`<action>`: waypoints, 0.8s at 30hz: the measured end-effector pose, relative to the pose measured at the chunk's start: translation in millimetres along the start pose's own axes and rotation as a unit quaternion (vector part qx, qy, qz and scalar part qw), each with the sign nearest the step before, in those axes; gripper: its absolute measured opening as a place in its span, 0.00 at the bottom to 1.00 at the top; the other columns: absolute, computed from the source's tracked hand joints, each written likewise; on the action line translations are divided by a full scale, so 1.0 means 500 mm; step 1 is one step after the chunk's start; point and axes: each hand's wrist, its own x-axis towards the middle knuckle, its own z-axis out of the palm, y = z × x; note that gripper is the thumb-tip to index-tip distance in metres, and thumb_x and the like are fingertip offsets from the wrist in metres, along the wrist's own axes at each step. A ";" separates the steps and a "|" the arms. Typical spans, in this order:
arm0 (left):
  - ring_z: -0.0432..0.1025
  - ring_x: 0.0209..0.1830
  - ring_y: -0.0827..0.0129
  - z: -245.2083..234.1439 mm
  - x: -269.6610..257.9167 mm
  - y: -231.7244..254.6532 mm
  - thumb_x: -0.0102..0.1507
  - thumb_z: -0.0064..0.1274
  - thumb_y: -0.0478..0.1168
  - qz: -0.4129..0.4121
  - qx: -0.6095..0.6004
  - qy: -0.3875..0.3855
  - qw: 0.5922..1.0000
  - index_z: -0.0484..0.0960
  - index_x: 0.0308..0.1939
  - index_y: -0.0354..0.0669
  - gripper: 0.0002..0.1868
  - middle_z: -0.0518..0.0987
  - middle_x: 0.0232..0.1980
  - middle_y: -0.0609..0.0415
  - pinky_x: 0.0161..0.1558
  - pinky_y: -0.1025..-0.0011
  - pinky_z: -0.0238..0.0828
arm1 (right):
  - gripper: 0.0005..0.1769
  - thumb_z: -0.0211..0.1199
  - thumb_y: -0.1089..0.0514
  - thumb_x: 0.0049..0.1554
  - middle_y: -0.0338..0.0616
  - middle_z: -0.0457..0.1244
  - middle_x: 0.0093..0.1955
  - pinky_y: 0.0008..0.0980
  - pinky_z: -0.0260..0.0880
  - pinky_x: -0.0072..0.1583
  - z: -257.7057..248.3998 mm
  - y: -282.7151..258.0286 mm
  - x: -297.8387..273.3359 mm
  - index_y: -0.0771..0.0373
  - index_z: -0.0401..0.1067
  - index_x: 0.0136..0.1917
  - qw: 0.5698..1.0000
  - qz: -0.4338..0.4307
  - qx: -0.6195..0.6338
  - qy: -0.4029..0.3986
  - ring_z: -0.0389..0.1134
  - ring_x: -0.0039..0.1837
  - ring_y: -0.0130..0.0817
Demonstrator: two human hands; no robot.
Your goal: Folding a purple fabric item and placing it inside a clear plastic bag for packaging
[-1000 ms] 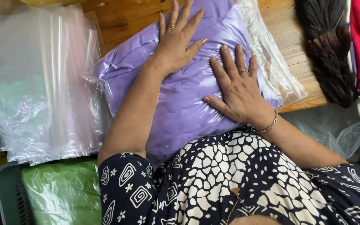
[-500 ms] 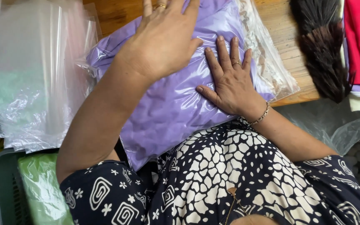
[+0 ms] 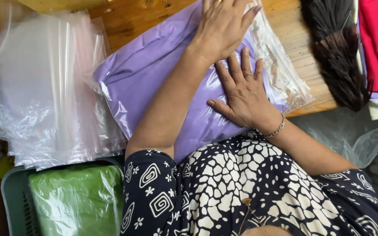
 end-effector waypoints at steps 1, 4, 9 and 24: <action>0.64 0.53 0.53 0.016 -0.015 -0.025 0.65 0.29 0.55 -0.050 0.049 -0.059 0.996 0.69 0.52 0.47 0.22 0.73 0.52 0.50 0.53 0.48 0.49 | 0.48 0.40 0.27 0.55 0.58 0.33 0.77 0.70 0.30 0.68 -0.001 0.000 -0.001 0.60 0.42 0.76 1.000 -0.003 -0.002 0.001 0.26 0.76 0.61; 0.55 0.67 0.51 0.053 -0.038 -0.070 0.67 0.28 0.55 -0.102 0.107 -0.117 0.982 0.61 0.63 0.43 0.27 0.65 0.65 0.46 0.65 0.43 0.38 | 0.47 0.40 0.28 0.56 0.57 0.31 0.78 0.67 0.27 0.70 -0.004 -0.002 0.001 0.60 0.41 0.76 1.000 -0.006 0.008 -0.005 0.26 0.77 0.60; 0.45 0.71 0.46 0.080 -0.046 -0.073 0.68 0.30 0.59 -0.104 0.167 -0.154 0.968 0.51 0.69 0.43 0.32 0.57 0.70 0.36 0.68 0.43 0.27 | 0.47 0.37 0.28 0.56 0.56 0.30 0.79 0.63 0.20 0.71 -0.023 0.000 0.006 0.57 0.35 0.77 0.999 -0.002 0.039 -0.026 0.22 0.78 0.56; 0.35 0.74 0.46 0.050 -0.047 -0.048 0.68 0.28 0.60 -0.144 0.157 -0.251 0.944 0.44 0.71 0.43 0.35 0.44 0.74 0.38 0.68 0.46 0.18 | 0.18 0.60 0.60 0.65 0.62 0.62 0.53 0.44 0.64 0.54 -0.161 0.199 0.087 0.79 0.71 0.60 0.999 0.003 0.027 0.028 0.65 0.53 0.51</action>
